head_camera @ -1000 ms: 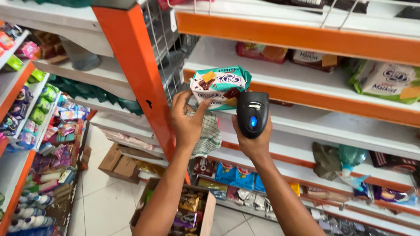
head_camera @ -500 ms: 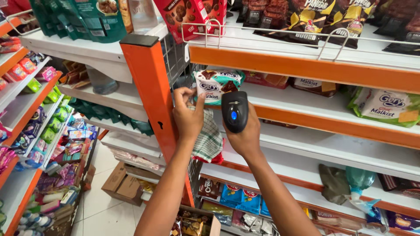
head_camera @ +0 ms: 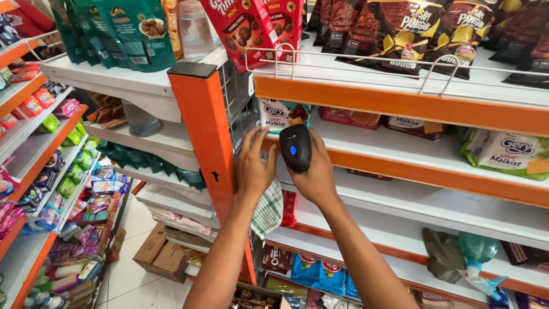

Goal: The person scans bags of snacks and packages of biscuits using a handheld scanner, occasionally wiping the items with a cloth, then sprays a liquid on a store shelf and wipes it clean with a cloth.

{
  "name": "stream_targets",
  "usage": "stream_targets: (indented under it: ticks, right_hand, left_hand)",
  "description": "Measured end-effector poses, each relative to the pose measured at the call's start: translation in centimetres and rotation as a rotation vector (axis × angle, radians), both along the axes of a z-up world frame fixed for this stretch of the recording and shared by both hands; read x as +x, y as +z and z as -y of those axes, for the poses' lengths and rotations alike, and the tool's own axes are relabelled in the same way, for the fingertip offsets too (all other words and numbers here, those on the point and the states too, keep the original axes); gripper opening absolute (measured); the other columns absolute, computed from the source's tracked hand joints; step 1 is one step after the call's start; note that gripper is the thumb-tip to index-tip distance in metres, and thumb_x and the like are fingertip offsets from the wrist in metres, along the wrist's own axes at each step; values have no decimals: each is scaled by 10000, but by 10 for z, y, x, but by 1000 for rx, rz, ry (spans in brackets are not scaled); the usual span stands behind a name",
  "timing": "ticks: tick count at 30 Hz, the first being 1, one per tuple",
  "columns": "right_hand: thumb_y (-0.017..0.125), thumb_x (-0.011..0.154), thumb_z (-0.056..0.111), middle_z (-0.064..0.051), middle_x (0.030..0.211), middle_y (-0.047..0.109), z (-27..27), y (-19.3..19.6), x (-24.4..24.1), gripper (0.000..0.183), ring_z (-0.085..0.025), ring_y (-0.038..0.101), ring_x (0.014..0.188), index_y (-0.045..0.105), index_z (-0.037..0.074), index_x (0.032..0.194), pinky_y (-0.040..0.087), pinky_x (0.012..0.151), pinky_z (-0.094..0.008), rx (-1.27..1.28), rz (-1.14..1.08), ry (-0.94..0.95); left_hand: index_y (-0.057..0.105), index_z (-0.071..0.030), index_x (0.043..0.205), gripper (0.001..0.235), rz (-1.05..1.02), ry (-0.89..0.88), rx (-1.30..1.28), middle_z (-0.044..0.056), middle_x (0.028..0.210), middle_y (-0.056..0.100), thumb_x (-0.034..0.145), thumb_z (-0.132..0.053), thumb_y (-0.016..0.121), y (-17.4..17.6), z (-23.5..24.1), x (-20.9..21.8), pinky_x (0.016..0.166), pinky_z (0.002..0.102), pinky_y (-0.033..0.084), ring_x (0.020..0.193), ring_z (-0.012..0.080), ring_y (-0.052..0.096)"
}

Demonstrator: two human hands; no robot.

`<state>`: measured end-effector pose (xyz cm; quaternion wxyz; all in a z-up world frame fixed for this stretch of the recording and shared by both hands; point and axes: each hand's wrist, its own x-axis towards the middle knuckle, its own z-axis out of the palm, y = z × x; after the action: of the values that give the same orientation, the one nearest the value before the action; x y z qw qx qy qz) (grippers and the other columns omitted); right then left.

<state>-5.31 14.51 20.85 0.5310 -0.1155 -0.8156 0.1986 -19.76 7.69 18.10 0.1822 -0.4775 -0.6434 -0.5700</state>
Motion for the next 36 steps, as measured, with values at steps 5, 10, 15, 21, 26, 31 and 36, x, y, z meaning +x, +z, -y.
stream_targets:
  ticks: [5, 10, 15, 21, 26, 31, 36]
  right_hand:
    - [816, 787, 79, -269, 1416, 568, -5, -1, -6, 508, -463, 467, 1403, 659, 46, 1269, 446, 1111, -471, 1, 50, -22]
    - [854, 783, 80, -369, 1483, 452, 5, -9, 3, 497, -457, 447, 1393, 668, 31, 1241, 432, 1104, -452, 29, 11, -13]
    - [816, 847, 102, -59, 1077, 696, 24, -79, 30, 454, -110, 637, 968, 607, 22, 1242, 537, 880, -273, -480, -87, 188]
    - [823, 842, 136, 7, 828, 710, 65, -241, 80, 205, -73, 609, 738, 708, 18, 963, 535, 671, -273, -708, 381, 399]
    - [828, 867, 237, 10, 637, 598, 120, -362, 102, 251, -65, 506, 515, 685, 36, 825, 405, 464, -277, -1146, 710, 304]
    - [838, 850, 291, -21, 684, 623, 171, -433, 103, 325, -114, 534, 600, 665, 17, 866, 450, 552, -325, -1154, 919, 281]
    - [835, 821, 331, -44, 766, 711, 198, -461, 93, 353, -133, 626, 712, 706, 26, 945, 526, 680, -340, -1060, 1044, 297]
  left_hand:
    - [617, -34, 1366, 488, -80, 30, -41, 231, 1457, 534, 892, -72, 725, 6, 2, -2, 1052, 442, 491, 1287, 437, 569]
    - [636, -10, 1342, 469, -87, 45, -5, 273, 1454, 501, 883, -55, 715, 5, 26, 16, 1040, 472, 476, 1276, 477, 545]
    - [673, -48, 1100, 118, 46, -39, 112, 158, 1181, 679, 989, -87, 664, -71, 73, 55, 999, 417, 538, 1165, 345, 661]
    - [706, -30, 1050, 124, 600, -121, -55, 101, 912, 750, 994, -132, 663, -259, 148, 135, 769, 326, 564, 852, 200, 733]
    - [713, -38, 1070, 162, 1024, -7, -252, 62, 875, 744, 946, -139, 686, -432, 221, 168, 719, 302, 549, 802, 107, 687]
    - [720, -86, 969, 144, 943, 409, -387, 96, 884, 760, 939, -223, 756, -527, 290, 161, 747, 346, 570, 827, 225, 745]
    - [688, -112, 1119, 278, 972, 469, -640, 128, 992, 718, 872, -226, 744, -561, 302, 127, 821, 431, 552, 936, 309, 705]
